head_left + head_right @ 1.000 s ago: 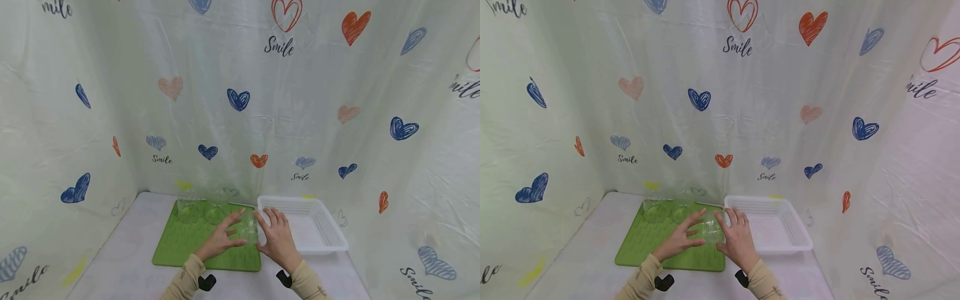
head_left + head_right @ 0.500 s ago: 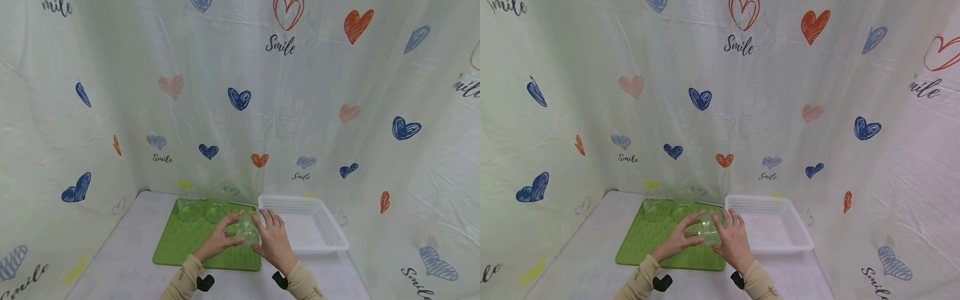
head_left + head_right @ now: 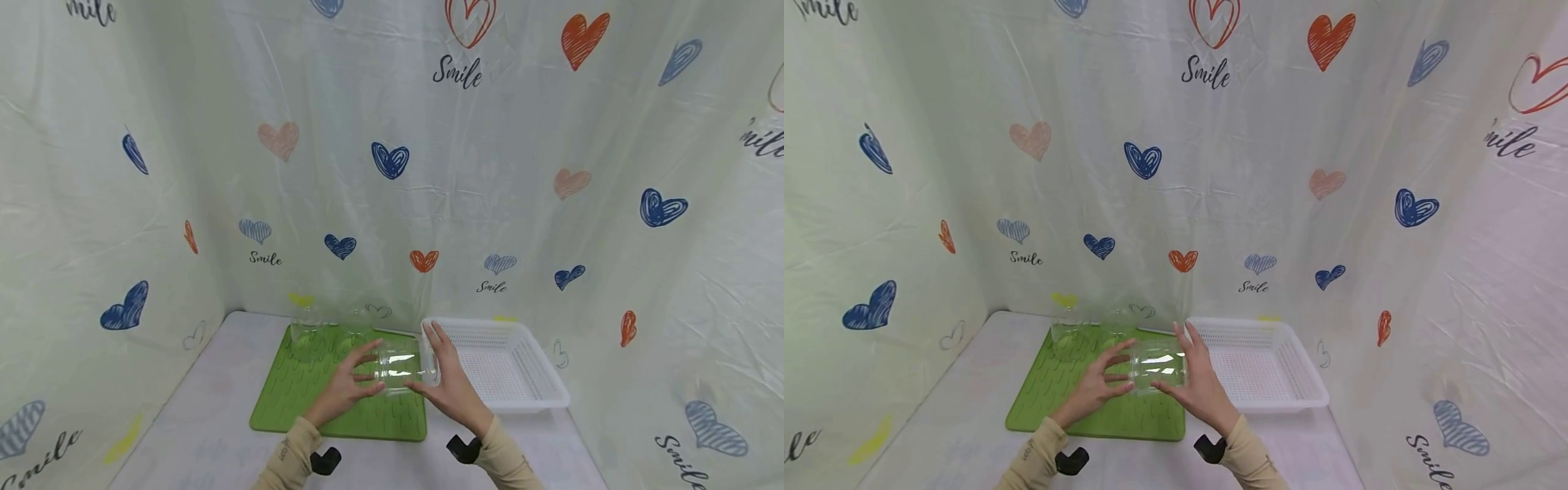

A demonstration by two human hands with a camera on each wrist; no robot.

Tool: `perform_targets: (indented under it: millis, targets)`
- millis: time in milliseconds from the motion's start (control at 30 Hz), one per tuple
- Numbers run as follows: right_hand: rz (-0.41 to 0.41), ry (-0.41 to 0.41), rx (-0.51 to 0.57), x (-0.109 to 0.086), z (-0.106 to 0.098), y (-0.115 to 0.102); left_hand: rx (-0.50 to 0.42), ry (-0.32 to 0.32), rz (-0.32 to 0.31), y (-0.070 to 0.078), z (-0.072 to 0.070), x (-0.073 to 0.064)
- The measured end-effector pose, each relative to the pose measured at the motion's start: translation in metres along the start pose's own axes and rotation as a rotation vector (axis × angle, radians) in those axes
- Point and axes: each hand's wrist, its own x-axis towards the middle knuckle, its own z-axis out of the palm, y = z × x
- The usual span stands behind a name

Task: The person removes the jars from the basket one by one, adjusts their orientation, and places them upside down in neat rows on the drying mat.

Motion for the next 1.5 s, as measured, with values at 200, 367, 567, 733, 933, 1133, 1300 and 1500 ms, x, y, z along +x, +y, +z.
perform_targets:
  millis: [200, 367, 567, 733, 933, 1133, 1300, 1500]
  targets:
    - [0.266, -0.027, 0.364, 0.003, -0.005, 0.017, -0.003, 0.004, -0.006, 0.002, -0.008, -0.003]
    - [0.434, -0.115, 0.623, 0.001, 0.001, 0.037, -0.003, 0.011, 0.003, 0.007, -0.011, -0.006]
    - [0.506, -0.33, 0.973, -0.004, 0.006, 0.045, 0.034, 0.004, -0.021, 0.007, -0.013, -0.009]
    - [0.49, -0.416, 1.05, -0.005, 0.009, 0.046, 0.039, 0.0, -0.017, 0.001, -0.013, -0.011]
    - [0.518, -0.387, 1.018, -0.002, 0.015, 0.047, 0.008, 0.005, 0.003, -0.003, -0.016, -0.014]
    - [0.565, -0.282, 0.925, 0.006, 0.017, 0.052, 0.205, 0.059, -0.069, -0.01, -0.029, -0.025]
    - [0.614, -0.175, 0.808, 0.016, 0.016, 0.058, 0.367, 0.177, -0.197, -0.023, -0.054, -0.045]
    - [0.609, -0.11, 0.717, 0.028, 0.014, 0.06, 0.57, 0.24, -0.425, -0.039, -0.086, -0.076]
